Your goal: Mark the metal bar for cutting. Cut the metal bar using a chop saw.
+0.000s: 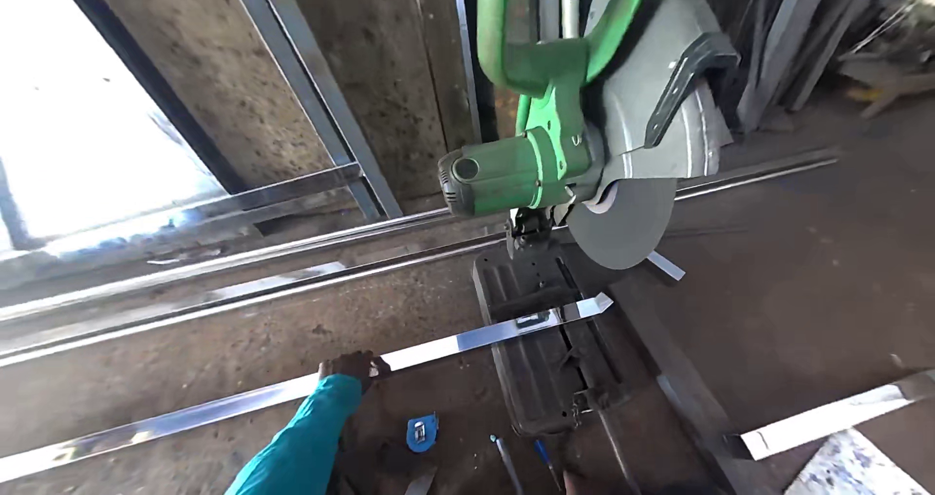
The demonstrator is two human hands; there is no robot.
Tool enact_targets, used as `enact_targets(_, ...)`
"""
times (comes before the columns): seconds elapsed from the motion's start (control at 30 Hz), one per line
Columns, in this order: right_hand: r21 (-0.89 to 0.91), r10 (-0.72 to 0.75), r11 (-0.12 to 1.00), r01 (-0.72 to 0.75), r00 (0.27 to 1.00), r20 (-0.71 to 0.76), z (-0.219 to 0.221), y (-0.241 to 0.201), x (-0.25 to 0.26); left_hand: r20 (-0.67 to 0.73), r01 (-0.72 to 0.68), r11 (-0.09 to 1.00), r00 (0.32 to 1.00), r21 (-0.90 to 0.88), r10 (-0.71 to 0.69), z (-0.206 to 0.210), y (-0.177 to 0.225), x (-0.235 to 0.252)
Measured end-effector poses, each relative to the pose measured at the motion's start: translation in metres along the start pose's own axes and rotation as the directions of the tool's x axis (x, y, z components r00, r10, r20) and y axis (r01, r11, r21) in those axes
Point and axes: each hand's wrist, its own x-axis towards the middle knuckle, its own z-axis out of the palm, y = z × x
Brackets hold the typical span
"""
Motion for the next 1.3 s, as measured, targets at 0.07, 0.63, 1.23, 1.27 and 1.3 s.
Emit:
enact_targets(0.07,0.019,-0.017,1.0,0.017,1.0,0.013,0.004,0.002,0.003,-0.014,-0.074,0.997,0.997,-0.028,0.074,-0.003,0.026,-0.016)
enact_targets(0.63,0.397,-0.405,0.717,0.573,0.806,-0.433,-0.013,0.026,-0.024,-0.393,-0.221,0.837,0.92,-0.501,0.008,0.076,0.128,-0.081)
enact_targets(1.23,0.942,-0.232,-0.021,0.335,0.915,-0.33,-0.021,0.013,-0.072,0.072,0.022,0.197,0.966,-0.98,0.25,0.086,0.145,-0.1)
enact_targets(1.27,0.939,-0.172,-0.058,0.339,0.923,-0.344,-0.022,0.007,-0.071,0.052,0.056,-0.018,0.979,-0.998,0.198,0.079,0.152,-0.108)
enact_targets(1.3,0.924,-0.116,-0.096,0.369,0.918,-0.379,-0.024,0.005,-0.07,0.009,0.048,-0.207,0.983,-0.977,0.185,0.069,0.158,-0.119)
